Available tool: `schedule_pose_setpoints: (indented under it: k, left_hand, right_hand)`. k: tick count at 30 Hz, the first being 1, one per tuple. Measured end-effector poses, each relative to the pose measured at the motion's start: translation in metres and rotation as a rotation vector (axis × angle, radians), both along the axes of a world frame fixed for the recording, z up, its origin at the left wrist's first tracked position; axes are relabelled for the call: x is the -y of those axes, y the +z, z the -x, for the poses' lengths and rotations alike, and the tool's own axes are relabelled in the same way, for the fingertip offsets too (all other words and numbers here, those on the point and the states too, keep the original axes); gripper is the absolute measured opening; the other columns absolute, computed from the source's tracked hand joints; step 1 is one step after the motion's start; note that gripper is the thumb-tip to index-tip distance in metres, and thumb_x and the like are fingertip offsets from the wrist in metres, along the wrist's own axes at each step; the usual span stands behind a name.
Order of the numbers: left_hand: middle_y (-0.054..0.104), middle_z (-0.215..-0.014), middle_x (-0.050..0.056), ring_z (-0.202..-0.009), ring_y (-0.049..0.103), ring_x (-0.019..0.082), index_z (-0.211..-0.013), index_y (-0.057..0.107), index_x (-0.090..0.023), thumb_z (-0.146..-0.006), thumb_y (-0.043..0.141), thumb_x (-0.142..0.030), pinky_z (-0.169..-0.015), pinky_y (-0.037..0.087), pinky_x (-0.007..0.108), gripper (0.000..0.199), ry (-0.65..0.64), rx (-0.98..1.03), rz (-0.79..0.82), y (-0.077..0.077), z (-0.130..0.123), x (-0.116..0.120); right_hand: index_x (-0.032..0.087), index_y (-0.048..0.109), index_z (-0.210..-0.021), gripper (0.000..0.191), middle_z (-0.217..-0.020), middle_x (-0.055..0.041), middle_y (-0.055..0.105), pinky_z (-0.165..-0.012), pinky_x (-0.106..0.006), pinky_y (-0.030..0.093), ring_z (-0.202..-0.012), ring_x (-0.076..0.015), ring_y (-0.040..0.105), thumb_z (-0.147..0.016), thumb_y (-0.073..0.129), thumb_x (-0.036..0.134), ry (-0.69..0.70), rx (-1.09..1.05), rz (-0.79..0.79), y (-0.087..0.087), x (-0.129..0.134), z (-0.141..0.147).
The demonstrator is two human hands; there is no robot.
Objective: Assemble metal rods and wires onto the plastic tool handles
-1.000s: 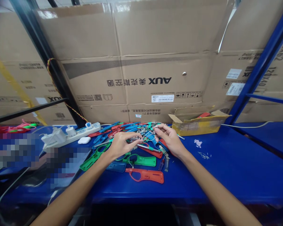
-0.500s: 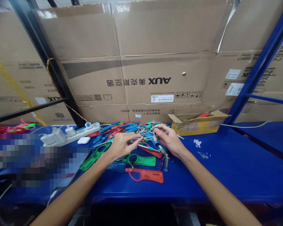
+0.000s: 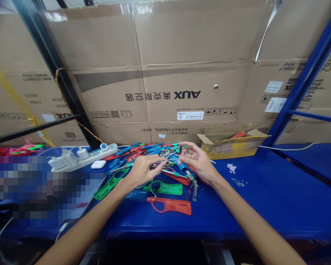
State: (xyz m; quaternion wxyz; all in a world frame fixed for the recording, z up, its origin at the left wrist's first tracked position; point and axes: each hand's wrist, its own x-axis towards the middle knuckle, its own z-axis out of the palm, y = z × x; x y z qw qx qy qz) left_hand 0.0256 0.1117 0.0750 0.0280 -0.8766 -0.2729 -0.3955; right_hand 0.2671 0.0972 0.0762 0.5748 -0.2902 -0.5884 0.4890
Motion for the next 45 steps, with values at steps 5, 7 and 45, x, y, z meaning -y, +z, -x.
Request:
schedule_pose_setpoints:
  k: [5,7,45]
  left_hand:
    - [0.075,-0.079,0.001,-0.064,0.066,0.013,-0.101,0.079,-0.021,-0.104,0.055,-0.034,-0.059,0.044,0.023,0.027,-0.006,-0.003,0.008,0.001,0.001,0.000]
    - [0.076,-0.082,0.001,-0.064,0.066,0.013,-0.102,0.079,-0.021,-0.104,0.055,-0.034,-0.058,0.043,0.023,0.027,-0.015,-0.006,0.008,0.002,0.001,0.001]
    - [0.079,-0.087,0.002,-0.073,0.073,0.017,-0.102,0.079,-0.022,-0.104,0.057,-0.046,-0.060,0.046,0.023,0.032,0.035,-0.053,-0.033,-0.007,0.000,-0.004]
  right_hand:
    - [0.026,0.073,-0.118,0.050,-0.088,0.0010,0.067,-0.076,-0.033,0.061,-0.072,-0.0146,0.071,-0.072,0.092,0.032,-0.015,0.052,0.001,0.000,0.001,-0.005]
    - [0.025,0.073,-0.121,0.051,-0.089,-0.0005,0.068,-0.073,-0.035,0.062,-0.071,-0.0153,0.070,-0.074,0.090,0.037,-0.036,0.091,-0.004,0.000,0.001,-0.007]
    - [0.028,0.070,-0.120,0.048,-0.089,-0.0007,0.066,-0.068,-0.036,0.068,-0.078,-0.0181,0.071,-0.077,0.088,0.036,-0.029,0.045,-0.009,-0.006,0.003,0.009]
